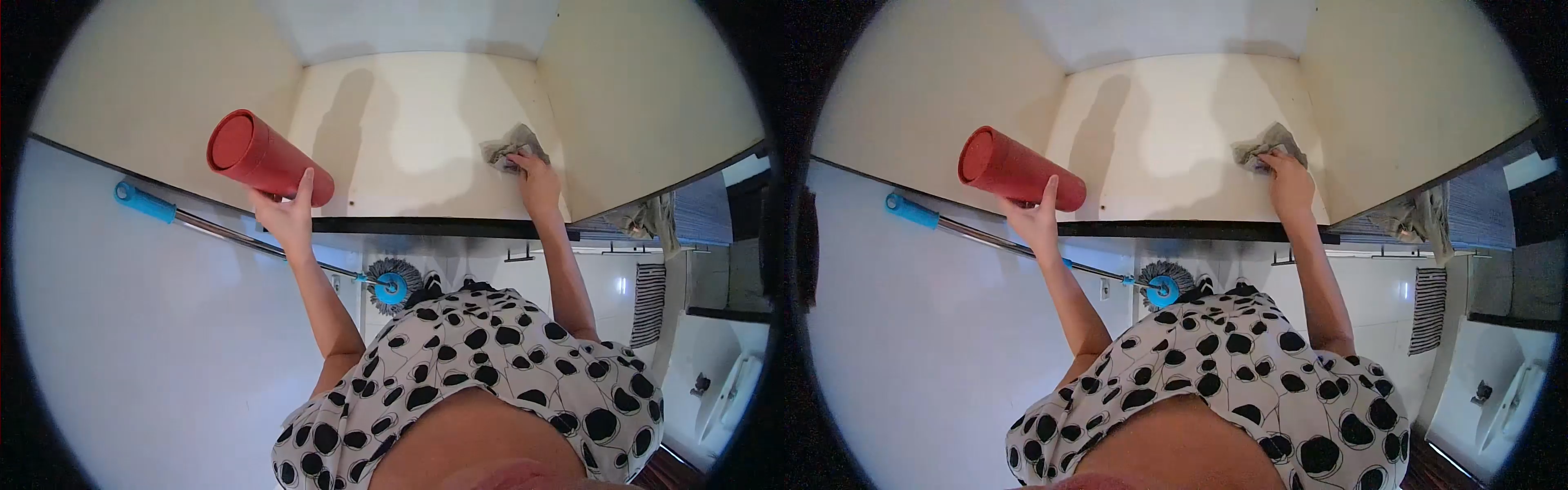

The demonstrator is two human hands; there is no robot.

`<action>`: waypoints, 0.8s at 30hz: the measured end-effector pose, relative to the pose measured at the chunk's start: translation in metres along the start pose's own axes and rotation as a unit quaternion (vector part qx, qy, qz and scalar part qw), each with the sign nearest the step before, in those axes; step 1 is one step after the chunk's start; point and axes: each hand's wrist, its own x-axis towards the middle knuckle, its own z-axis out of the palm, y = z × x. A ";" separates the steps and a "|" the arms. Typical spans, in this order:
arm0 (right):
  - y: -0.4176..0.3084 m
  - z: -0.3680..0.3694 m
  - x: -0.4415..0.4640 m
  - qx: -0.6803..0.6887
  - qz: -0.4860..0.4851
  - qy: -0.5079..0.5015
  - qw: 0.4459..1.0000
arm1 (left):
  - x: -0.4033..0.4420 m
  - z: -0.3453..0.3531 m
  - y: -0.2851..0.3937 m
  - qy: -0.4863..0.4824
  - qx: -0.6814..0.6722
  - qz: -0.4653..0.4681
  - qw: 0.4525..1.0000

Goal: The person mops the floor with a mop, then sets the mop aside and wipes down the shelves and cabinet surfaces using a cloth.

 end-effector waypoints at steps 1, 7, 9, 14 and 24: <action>-0.003 0.001 0.001 -0.001 0.022 -0.006 1.000 | 0.001 0.000 0.001 0.001 0.008 -0.003 1.000; 0.005 0.016 -0.015 -0.002 -0.092 0.040 0.995 | 0.007 0.001 -0.014 0.016 0.017 -0.005 1.000; 0.005 0.014 -0.014 -0.004 -0.077 0.031 0.997 | 0.011 0.002 -0.017 0.015 0.026 -0.003 1.000; 0.007 0.018 -0.009 -0.019 -0.066 0.034 0.997 | 0.021 0.004 -0.023 0.000 0.028 -0.005 1.000; 0.011 0.022 -0.006 -0.005 -0.071 0.055 0.996 | 0.022 0.007 -0.019 -0.035 0.087 0.024 0.995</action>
